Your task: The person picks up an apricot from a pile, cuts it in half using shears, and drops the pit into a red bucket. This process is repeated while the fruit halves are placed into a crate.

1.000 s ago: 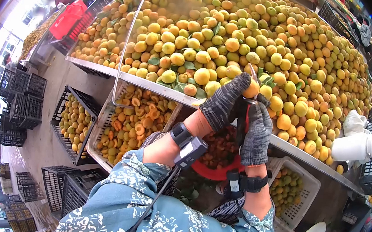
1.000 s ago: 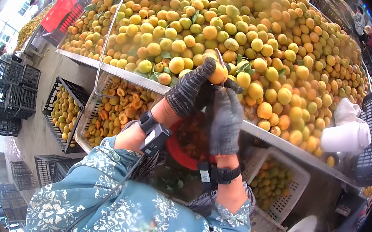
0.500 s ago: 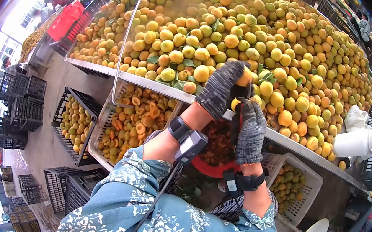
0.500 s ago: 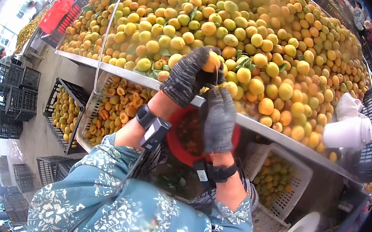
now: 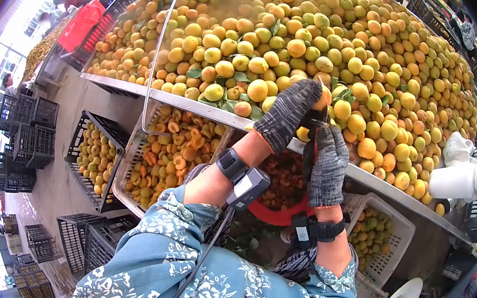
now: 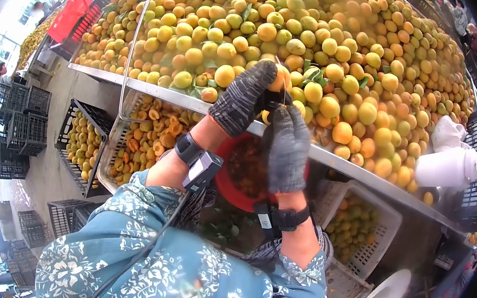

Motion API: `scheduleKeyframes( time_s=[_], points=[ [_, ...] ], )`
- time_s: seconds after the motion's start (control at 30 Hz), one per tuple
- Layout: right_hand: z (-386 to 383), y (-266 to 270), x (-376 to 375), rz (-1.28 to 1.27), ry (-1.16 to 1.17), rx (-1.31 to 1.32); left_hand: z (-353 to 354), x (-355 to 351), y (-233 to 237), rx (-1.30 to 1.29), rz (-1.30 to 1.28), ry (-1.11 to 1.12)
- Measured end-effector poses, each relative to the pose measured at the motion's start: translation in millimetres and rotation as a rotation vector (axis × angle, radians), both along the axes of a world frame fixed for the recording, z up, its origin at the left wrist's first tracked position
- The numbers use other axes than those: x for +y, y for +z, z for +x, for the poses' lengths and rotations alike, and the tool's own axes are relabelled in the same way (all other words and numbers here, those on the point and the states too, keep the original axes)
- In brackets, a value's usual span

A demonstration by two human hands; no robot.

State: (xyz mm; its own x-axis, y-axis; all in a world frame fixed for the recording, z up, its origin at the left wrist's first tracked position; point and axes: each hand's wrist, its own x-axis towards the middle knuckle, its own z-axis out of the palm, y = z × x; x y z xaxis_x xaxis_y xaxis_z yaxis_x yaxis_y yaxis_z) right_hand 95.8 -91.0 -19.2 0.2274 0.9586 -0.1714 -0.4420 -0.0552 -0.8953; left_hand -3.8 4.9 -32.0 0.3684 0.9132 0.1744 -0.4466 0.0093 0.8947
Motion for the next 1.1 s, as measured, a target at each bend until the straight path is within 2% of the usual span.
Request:
scheduleKeyframes(
  time_s=[0.07, 0.13, 0.2, 0.23, 0.27, 0.3, 0.33, 0.37, 0.43, 0.53, 0.6, 0.63, 0.73, 0.8, 0.83, 0.87, 0.9, 0.93, 1.0, 1.1],
  points=[
    [0, -1, 5, 0.077, -0.081, -0.032, 5, -6, -3, 0.125, 0.008, -0.001],
    [1, 5, 4, 0.022, -0.097, -0.099, 4, -8, 6, 0.116, 0.002, -0.011],
    [0, 0, 6, 0.216, -0.143, -0.331, -3, -16, 26, 0.426, 0.335, 0.101],
    [-1, -1, 5, 0.214, -0.144, -0.329, -3, -11, 24, 0.344, 0.189, 0.005],
    [0, 0, 4, 0.130, -0.126, -0.171, -1, -9, 22, 0.345, 0.187, 0.006],
    [1, 0, 3, 0.045, -0.105, -0.014, 2, -7, 20, 0.241, 0.084, 0.007],
    [2, -2, 2, 0.043, -0.101, -0.015, 6, -5, 18, 0.137, -0.018, 0.010],
    [3, -6, 2, 0.040, -0.064, -0.021, 10, -3, 12, -0.003, 0.075, 0.067],
    [1, -11, 3, 0.036, -0.029, -0.024, 6, 10, -6, 0.003, 0.047, 0.053],
    [-5, -13, 6, 0.042, -0.116, -0.149, 8, 5, -4, 0.035, -0.079, 0.095],
    [-3, -7, 9, 0.057, -0.068, -0.192, 9, 1, 1, 0.172, 0.049, 0.094],
    [-3, -8, 10, 0.056, -0.069, -0.193, 8, 2, 5, 0.222, -0.059, 0.099],
    [-4, -9, 10, 0.067, -0.092, -0.320, 5, -7, 19, 0.130, -0.052, 0.065],
    [0, -7, 9, 0.131, -0.134, -0.692, 5, -6, 14, 0.107, -0.062, 0.048],
    [1, -5, 9, 0.131, -0.130, -0.694, 5, -5, 11, 0.082, -0.070, 0.032],
    [3, -2, 8, 0.091, -0.109, -0.854, 6, -2, 8, 0.081, -0.070, 0.035],
    [3, -1, 8, 0.049, -0.089, -1.013, 8, -1, 6, 0.057, -0.177, 0.061],
    [2, -2, 9, 0.049, -0.088, -1.012, 9, 0, 4, 0.032, -0.285, 0.087],
    [1, -4, 10, 0.087, -0.163, -1.221, 11, -1, 5, -0.014, -0.368, 0.071],
    [-1, 1, 11, 0.055, -0.160, -1.283, 9, -11, 21, -0.047, -0.470, 0.066]
  ],
)
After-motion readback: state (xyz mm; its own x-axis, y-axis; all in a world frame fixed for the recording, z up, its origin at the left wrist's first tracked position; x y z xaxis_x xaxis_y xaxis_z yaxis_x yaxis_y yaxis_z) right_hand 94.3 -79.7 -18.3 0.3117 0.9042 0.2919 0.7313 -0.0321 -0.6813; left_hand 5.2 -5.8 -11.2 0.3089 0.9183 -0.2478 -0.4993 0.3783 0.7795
